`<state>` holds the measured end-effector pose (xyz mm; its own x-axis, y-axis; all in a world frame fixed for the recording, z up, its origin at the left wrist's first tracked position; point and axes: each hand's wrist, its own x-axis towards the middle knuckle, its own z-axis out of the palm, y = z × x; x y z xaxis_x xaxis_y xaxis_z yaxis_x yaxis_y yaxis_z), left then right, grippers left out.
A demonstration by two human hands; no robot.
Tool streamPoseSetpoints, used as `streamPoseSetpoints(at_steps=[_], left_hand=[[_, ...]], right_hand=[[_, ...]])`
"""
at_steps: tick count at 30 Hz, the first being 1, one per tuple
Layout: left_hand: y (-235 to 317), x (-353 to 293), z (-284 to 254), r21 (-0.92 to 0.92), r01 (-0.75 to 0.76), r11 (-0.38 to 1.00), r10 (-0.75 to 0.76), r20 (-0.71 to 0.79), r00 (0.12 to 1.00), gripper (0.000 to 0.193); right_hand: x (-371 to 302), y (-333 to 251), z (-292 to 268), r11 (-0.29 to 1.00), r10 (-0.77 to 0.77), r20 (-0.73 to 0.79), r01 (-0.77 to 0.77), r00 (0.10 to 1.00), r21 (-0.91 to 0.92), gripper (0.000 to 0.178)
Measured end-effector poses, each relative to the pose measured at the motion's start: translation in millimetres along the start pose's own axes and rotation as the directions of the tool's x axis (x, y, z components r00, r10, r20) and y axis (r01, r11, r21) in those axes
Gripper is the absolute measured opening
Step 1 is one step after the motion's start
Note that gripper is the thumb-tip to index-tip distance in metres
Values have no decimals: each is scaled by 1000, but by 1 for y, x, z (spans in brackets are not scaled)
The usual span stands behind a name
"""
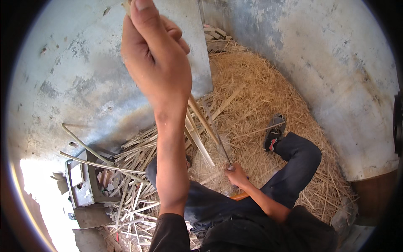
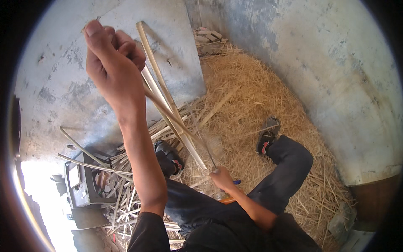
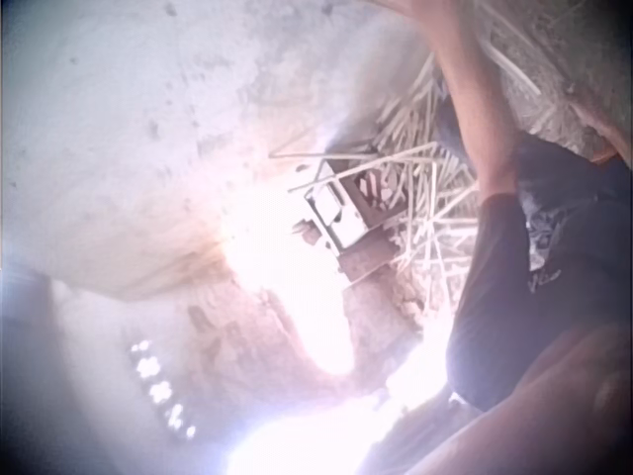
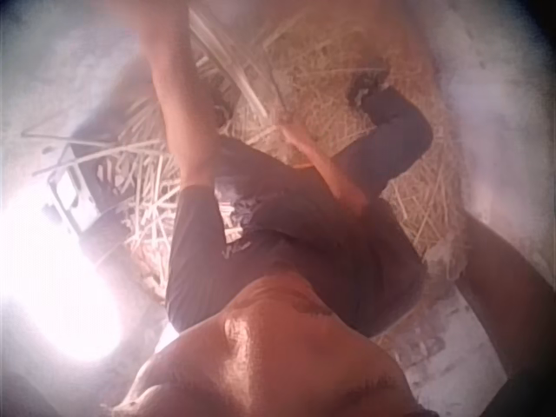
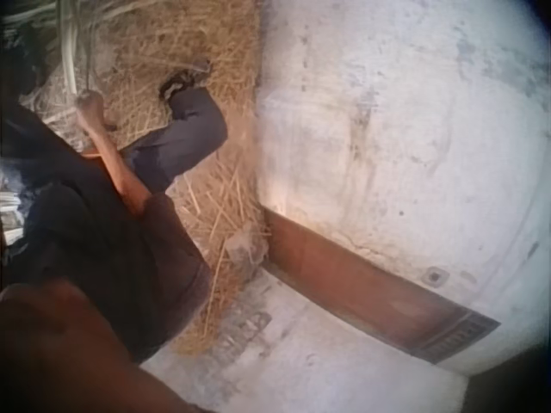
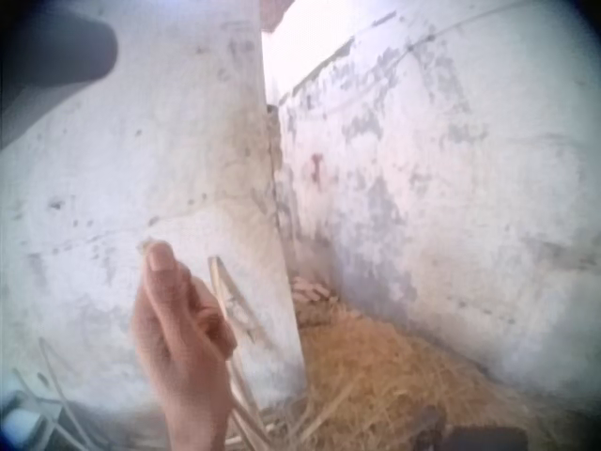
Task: The person sits on a straw-covered floor and uses a blue utility knife to shave the outer layer off a long bamboo pole. They rotate the pole to remove the outer skin in long strips, then switch to a machete to split the pole lengthwise.
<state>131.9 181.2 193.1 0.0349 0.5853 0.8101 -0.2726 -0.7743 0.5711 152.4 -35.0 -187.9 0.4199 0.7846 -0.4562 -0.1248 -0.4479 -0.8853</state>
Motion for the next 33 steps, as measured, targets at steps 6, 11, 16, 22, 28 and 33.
streamPoseSetpoints(at_steps=[6, 11, 16, 22, 28, 33], left_hand=[[1, 3, -2, -11, 56, 998, -57, -56, 997, 57], [-3, 4, 0, -24, 9, 1000, -10, -62, 998, 54], [-7, 5, -8, -61, -28, 998, 26, -34, 999, 52], [3, 1, -6, 1, -40, 999, 40, -81, 996, 53], [2, 1, -11, -62, -32, 998, 30, -23, 999, 53], [4, 2, -9, -83, -19, 996, 18, -11, 1000, 55]], right_hand=[[7, -11, -26, 777, 110, 526, -403, 843, 484, 25], [-4, -37, -13, 828, 116, 406, -314, 907, 465, 22], [-19, -103, -5, 960, -281, 93, 279, 955, 31, 13], [7, -29, 7, 991, -58, 41, 63, 997, -122, 23], [30, 71, -17, 864, 413, 181, -447, 893, 230, 19], [28, 96, -15, 789, 408, 259, -481, 875, 382, 23]])
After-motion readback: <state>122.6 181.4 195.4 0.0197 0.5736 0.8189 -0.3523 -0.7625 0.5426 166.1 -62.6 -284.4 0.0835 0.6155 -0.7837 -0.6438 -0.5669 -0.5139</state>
